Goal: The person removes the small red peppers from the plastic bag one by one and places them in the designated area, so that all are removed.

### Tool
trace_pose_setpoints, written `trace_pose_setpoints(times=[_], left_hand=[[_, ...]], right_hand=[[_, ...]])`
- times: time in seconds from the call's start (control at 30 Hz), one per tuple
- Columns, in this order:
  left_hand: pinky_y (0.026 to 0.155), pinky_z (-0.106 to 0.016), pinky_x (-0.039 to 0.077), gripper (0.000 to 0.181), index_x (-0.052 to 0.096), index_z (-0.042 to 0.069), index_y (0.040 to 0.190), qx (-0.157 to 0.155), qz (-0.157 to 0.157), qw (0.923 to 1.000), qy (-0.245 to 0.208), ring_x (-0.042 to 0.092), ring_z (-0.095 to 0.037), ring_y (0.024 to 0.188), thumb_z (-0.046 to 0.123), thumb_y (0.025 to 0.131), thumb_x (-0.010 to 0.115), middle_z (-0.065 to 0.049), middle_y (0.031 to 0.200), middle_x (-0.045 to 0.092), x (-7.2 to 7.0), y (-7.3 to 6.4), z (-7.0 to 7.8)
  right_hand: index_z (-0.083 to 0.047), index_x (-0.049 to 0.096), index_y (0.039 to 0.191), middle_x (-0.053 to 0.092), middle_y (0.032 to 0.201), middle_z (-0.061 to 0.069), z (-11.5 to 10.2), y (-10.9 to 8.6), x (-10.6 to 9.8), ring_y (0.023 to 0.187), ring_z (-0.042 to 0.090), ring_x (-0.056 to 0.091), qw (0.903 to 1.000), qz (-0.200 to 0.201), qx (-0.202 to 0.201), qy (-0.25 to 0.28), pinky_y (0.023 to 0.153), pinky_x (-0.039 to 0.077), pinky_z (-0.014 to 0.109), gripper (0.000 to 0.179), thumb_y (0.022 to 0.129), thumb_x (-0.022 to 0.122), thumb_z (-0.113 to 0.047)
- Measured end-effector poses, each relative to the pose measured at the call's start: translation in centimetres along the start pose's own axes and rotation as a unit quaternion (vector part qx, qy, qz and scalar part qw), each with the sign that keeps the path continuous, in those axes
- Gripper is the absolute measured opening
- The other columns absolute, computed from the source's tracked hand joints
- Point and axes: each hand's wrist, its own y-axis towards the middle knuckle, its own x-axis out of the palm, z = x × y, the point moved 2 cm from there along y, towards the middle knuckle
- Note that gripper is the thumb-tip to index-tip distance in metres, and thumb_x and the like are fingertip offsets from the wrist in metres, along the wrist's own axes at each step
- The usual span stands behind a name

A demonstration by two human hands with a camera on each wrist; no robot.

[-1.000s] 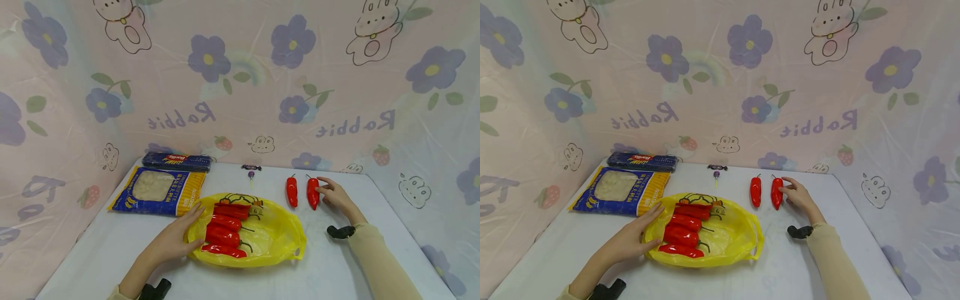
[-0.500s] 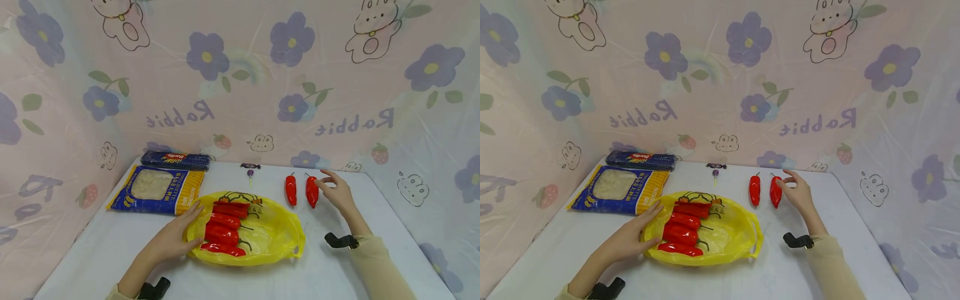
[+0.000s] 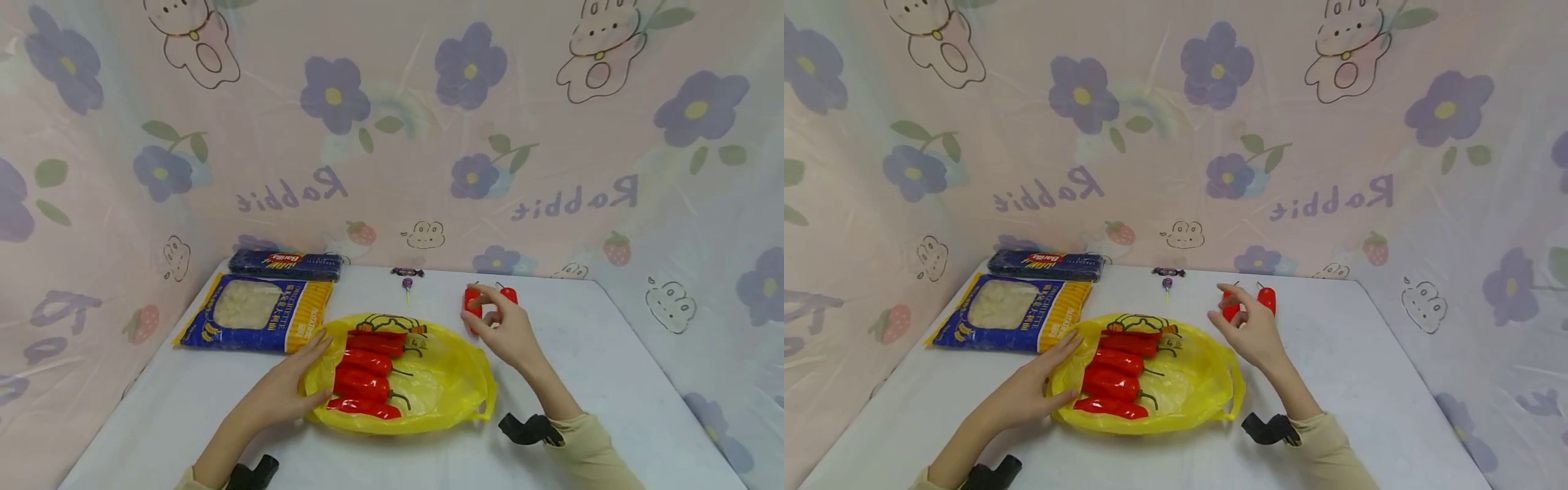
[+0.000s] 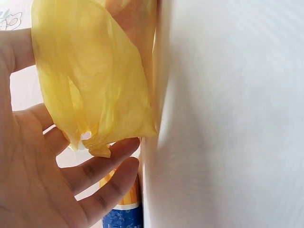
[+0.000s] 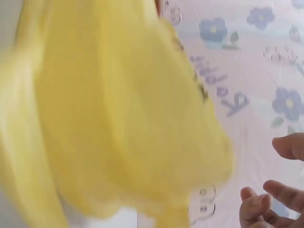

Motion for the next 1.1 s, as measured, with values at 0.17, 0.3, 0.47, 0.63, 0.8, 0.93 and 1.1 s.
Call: trace_pose_setpoints(times=[0.17, 0.3, 0.47, 0.63, 0.8, 0.93, 1.1], left_hand=[[0.116, -0.074, 0.037, 0.087, 0.035, 0.023, 0.168, -0.001, 0.001, 1.0, 0.004, 0.036, -0.047, 0.154, 0.042, 0.093, 0.077, -0.005, 0.177, 0.022, 0.0, 0.0, 0.0], [0.116, -0.074, 0.038, 0.087, 0.036, 0.024, 0.168, -0.001, 0.003, 1.0, 0.009, 0.036, -0.047, 0.154, 0.042, 0.093, 0.077, -0.004, 0.177, 0.022, 0.0, 0.1, 0.0], [0.116, -0.073, 0.038, 0.088, 0.036, 0.024, 0.168, 0.0, 0.003, 1.0, 0.009, 0.036, -0.047, 0.154, 0.042, 0.093, 0.078, -0.003, 0.177, 0.022, -0.1, 0.1, 0.2], [0.117, -0.072, 0.037, 0.087, 0.036, 0.022, 0.167, 0.003, -0.005, 1.0, 0.007, 0.035, -0.046, 0.155, 0.041, 0.093, 0.077, -0.004, 0.177, 0.022, -0.2, 0.1, 0.4], [0.117, -0.072, 0.038, 0.086, 0.036, 0.02, 0.167, 0.014, -0.002, 0.9998, 0.014, 0.036, -0.047, 0.154, 0.041, 0.094, 0.077, -0.004, 0.177, 0.022, -0.4, 0.2, 0.5], [0.115, -0.074, 0.039, 0.087, 0.036, 0.021, 0.168, 0.015, -0.001, 0.9998, 0.013, 0.037, -0.048, 0.153, 0.041, 0.094, 0.076, -0.006, 0.177, 0.023, -0.4, 0.2, 0.4], [0.115, -0.075, 0.038, 0.088, 0.034, 0.025, 0.168, 0.005, -0.003, 0.9999, 0.008, 0.036, -0.048, 0.154, 0.043, 0.093, 0.077, -0.006, 0.177, 0.022, -0.2, 0.0, 0.3]], right_hand=[[-0.014, 0.065, 0.141, 0.072, 0.109, 0.009, -2.6, -1.4, 2.7, 0.058, 0.01, 0.055, 0.9981, -0.033, -0.051, 0.013, 0.055, 0.052, 0.021, 0.053, 0.092, 0.083, -0.02], [-0.012, 0.067, 0.139, 0.072, 0.11, 0.005, -4.2, -2.5, 4.8, 0.057, 0.005, 0.052, 0.9928, -0.074, -0.087, 0.038, 0.05, 0.048, 0.021, 0.055, 0.088, 0.087, -0.02], [-0.01, 0.07, 0.132, 0.073, 0.108, 0.001, -5.3, -3.6, 7.4, 0.059, 0.002, 0.049, 0.9842, -0.13, -0.115, 0.036, 0.051, 0.046, 0.019, 0.051, 0.088, 0.089, -0.027], [-0.009, 0.073, 0.126, 0.074, 0.106, 0.004, -5.3, -4.7, 9.5, 0.059, -0.002, 0.045, 0.9705, -0.207, -0.12, 0.026, 0.052, 0.046, 0.018, 0.046, 0.089, 0.088, -0.032], [-0.013, 0.074, 0.125, 0.074, 0.104, -0.003, -5.4, -5.3, 10.8, 0.058, -0.003, 0.044, 0.9543, -0.267, -0.13, 0.031, 0.053, 0.044, 0.015, 0.044, 0.088, 0.089, -0.032], [-0.018, 0.075, 0.124, 0.074, 0.106, -0.012, -5.5, -5.7, 11.5, 0.068, 0.0, 0.051, 0.9462, -0.299, -0.122, 0.016, 0.062, 0.049, 0.015, 0.041, 0.088, 0.088, -0.035], [-0.024, 0.074, 0.123, 0.072, 0.11, -0.018, -5.8, -6.2, 12.1, 0.091, 0.003, 0.059, 0.9399, -0.32, -0.115, -0.032, 0.081, 0.055, 0.016, 0.04, 0.089, 0.087, -0.039]])
